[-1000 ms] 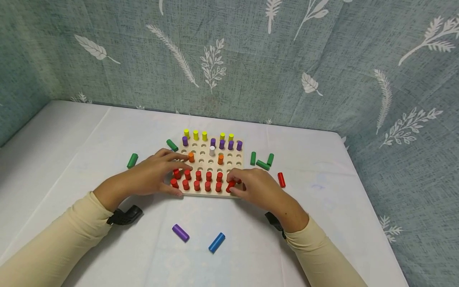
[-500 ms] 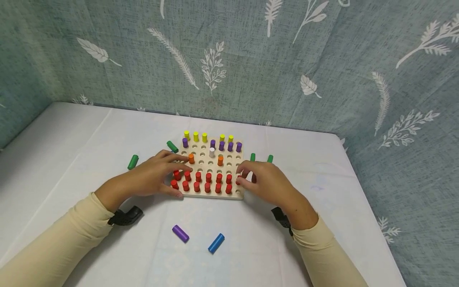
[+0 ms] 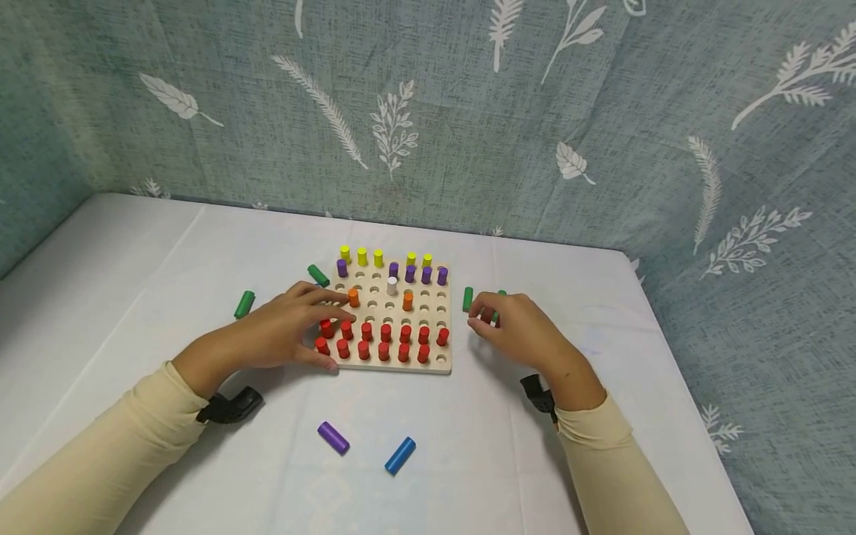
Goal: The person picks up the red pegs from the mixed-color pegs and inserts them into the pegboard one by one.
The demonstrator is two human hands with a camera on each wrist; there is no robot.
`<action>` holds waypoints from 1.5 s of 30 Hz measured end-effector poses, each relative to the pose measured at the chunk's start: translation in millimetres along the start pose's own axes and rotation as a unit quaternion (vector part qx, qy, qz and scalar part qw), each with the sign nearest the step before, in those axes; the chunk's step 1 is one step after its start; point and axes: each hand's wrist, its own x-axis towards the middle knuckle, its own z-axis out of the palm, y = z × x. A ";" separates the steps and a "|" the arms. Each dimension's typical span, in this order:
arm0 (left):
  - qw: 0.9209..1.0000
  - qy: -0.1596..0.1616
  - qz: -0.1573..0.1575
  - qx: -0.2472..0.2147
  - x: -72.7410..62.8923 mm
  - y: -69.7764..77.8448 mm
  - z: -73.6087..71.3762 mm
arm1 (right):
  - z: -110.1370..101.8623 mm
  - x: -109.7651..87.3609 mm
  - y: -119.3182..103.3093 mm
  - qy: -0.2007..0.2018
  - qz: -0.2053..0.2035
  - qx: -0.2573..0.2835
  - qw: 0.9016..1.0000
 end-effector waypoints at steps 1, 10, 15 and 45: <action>1.000 0.001 0.000 -0.001 -0.1 -0.1 0.1 | -0.8 0.4 2.4 -0.004 0.005 0.003 1.000; 1.000 0.002 0.002 -0.005 -1.3 -0.2 -0.7 | -10.7 0.3 24.0 -0.026 0.057 0.024 0.998; 1.000 -0.001 0.002 -0.008 -1.2 0.0 -1.3 | -17.0 -1.4 35.1 -0.029 0.083 0.001 0.996; 1.000 -0.001 -0.002 -0.001 0.2 -0.2 -0.9 | -12.6 0.4 58.0 -0.094 0.102 0.016 0.990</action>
